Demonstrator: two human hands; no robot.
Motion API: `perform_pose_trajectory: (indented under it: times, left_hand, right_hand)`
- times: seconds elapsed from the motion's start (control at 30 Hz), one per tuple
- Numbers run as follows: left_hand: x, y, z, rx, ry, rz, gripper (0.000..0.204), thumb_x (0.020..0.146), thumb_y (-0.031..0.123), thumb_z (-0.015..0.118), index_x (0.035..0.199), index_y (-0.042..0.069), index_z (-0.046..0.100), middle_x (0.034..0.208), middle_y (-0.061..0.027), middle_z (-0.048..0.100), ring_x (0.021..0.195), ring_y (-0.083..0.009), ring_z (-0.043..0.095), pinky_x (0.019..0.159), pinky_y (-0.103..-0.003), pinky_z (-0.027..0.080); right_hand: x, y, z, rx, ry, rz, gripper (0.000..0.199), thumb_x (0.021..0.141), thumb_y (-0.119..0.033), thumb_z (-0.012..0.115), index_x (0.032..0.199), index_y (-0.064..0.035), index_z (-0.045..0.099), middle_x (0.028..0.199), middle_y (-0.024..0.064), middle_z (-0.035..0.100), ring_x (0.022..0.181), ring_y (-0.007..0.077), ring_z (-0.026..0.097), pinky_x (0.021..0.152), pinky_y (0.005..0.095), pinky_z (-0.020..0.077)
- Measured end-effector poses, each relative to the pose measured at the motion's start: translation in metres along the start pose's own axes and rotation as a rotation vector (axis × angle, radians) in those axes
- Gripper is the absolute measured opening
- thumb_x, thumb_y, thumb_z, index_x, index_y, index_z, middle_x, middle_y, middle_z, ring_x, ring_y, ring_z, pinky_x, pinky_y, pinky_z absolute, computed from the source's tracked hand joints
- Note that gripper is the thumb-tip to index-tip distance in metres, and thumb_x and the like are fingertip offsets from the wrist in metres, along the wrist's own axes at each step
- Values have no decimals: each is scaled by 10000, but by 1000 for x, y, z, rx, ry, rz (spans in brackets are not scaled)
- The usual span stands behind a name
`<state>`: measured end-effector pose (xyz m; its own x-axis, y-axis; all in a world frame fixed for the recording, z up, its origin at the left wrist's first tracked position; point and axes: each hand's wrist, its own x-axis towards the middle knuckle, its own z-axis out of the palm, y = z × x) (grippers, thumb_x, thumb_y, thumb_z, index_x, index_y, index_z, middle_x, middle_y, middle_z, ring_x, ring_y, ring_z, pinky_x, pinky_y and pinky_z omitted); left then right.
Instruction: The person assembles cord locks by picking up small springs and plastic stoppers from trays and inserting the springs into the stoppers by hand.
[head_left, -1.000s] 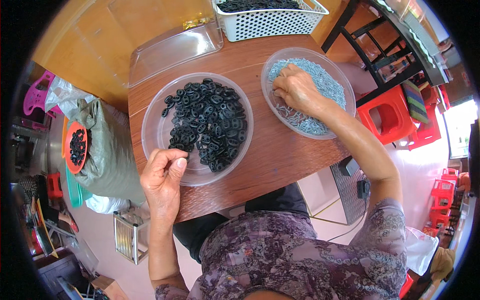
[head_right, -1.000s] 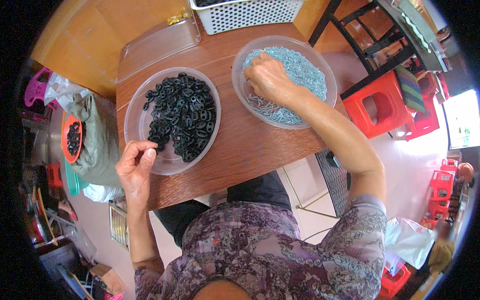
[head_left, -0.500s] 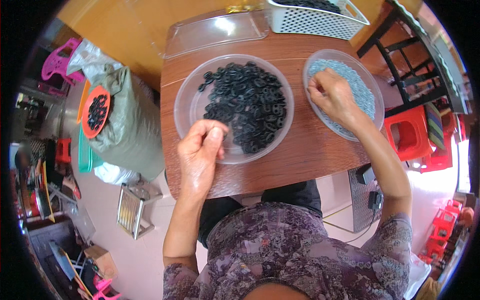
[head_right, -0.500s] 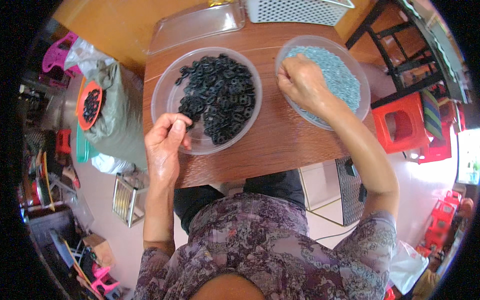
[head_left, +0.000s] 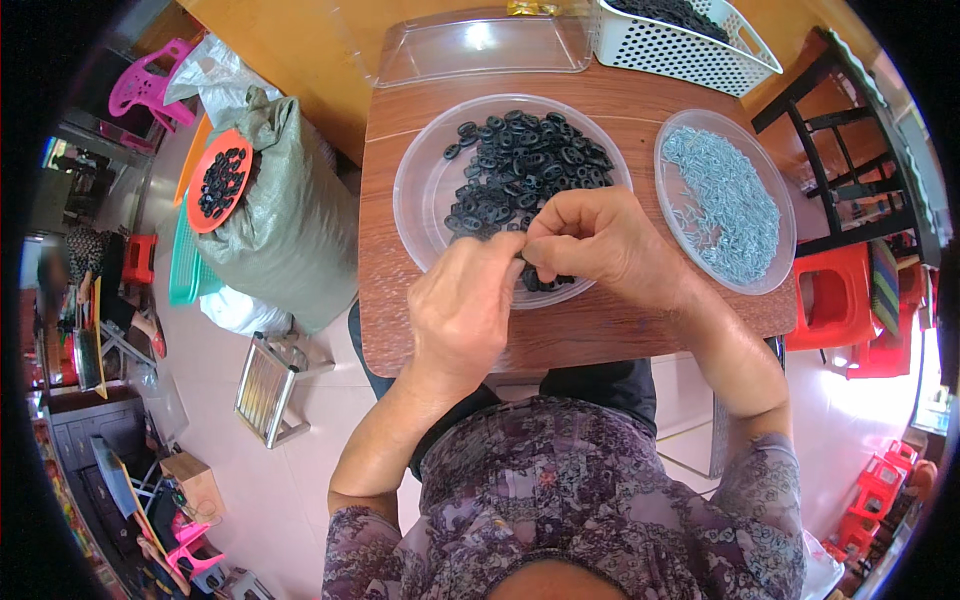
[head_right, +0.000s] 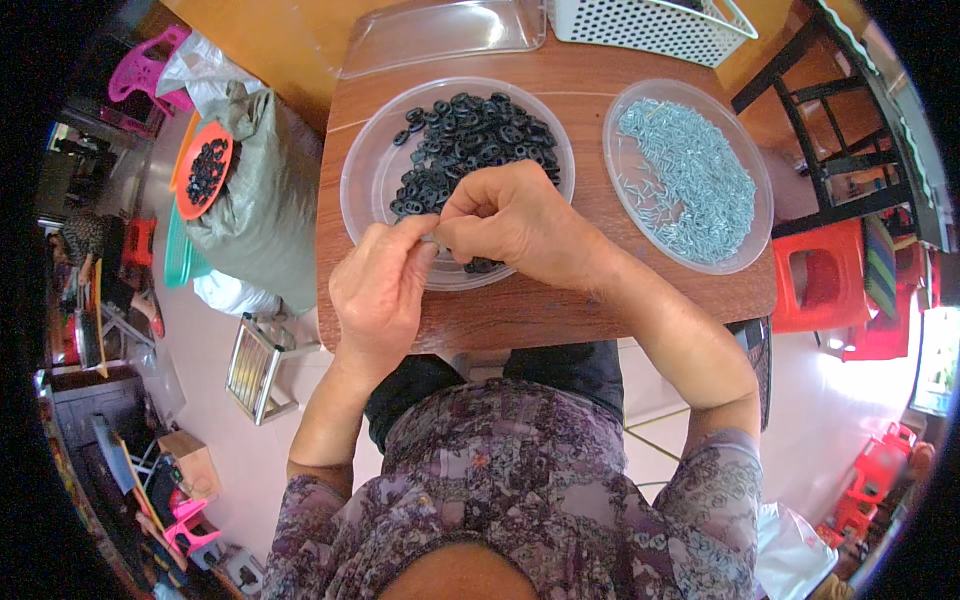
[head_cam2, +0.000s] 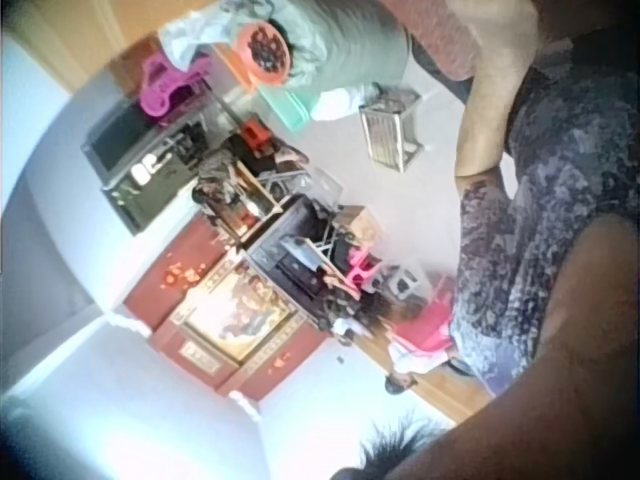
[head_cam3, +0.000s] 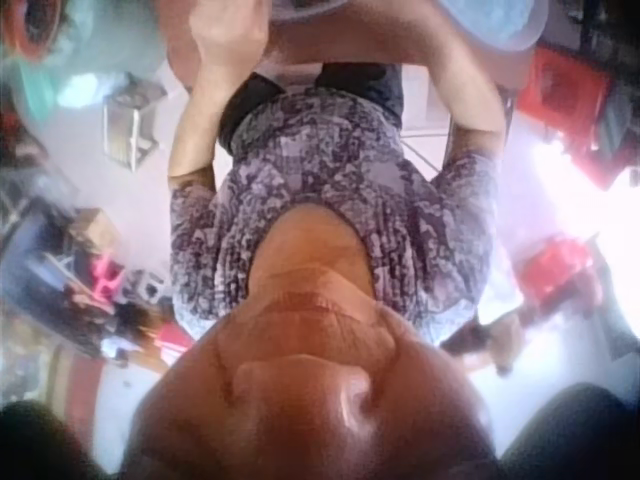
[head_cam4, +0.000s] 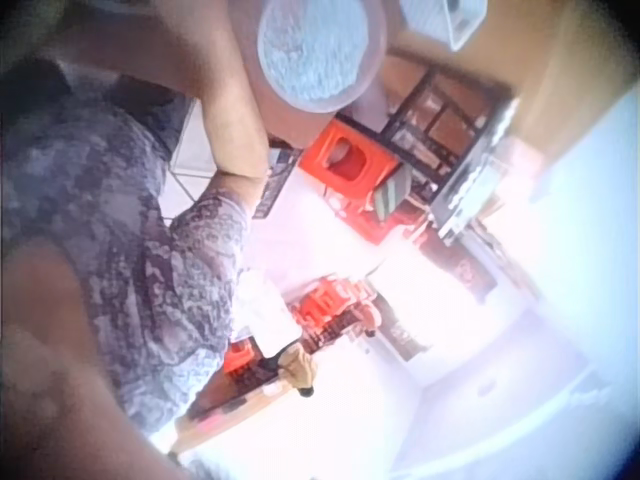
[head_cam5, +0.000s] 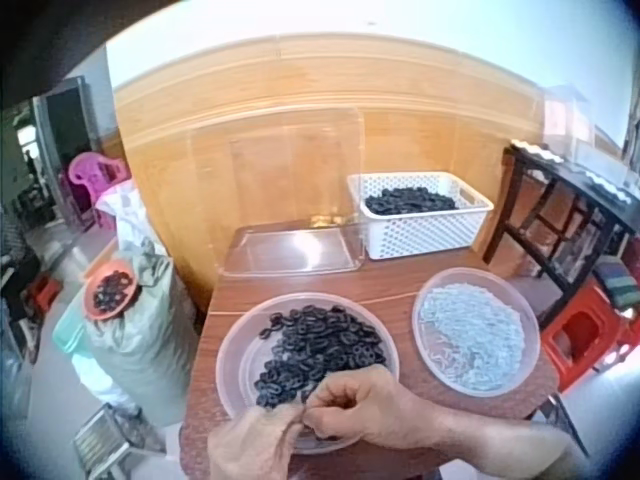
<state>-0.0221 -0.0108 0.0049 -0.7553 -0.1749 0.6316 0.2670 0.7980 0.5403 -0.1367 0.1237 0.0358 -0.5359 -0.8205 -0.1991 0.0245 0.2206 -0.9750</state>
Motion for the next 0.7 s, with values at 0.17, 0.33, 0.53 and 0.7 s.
perform_pose_trajectory:
  times: [0.17, 0.33, 0.53, 0.7]
  left_hand:
    - [-2, -8, -2, 82, -28, 214, 275, 633, -90, 650, 893, -26, 586, 647, -98, 506, 542, -241, 516, 465, -315, 407]
    - [-3, -10, -4, 65, -31, 215, 251, 635, -90, 652, 869, -24, 591, 644, -97, 505, 537, -229, 518, 457, -309, 403]
    - [-3, -7, -6, 67, 22, 154, 185, 678, -70, 655, 849, -28, 600, 653, -100, 519, 535, -220, 528, 460, -303, 405]
    - [-4, 0, -5, -56, 82, -3, 118, 746, -43, 625, 861, -24, 609, 647, -80, 504, 544, -179, 540, 452, -273, 417]
  right_hand:
    - [1, 1, 0, 38, -60, 122, 150, 788, -145, 617, 784, 5, 617, 706, 27, 598, 645, 74, 540, 586, 208, 428]
    - [-2, 3, 6, 103, -35, 118, 168, 788, -151, 616, 817, 14, 627, 717, 38, 607, 665, 75, 541, 602, 202, 421]
    - [-6, 6, 17, 216, 38, 7, 165, 787, -125, 641, 851, 26, 625, 729, 47, 617, 670, 81, 541, 601, 210, 412]
    - [0, 11, 21, 271, 85, -10, 155, 766, -125, 632, 802, 25, 635, 688, 27, 622, 640, 66, 536, 568, 211, 426]
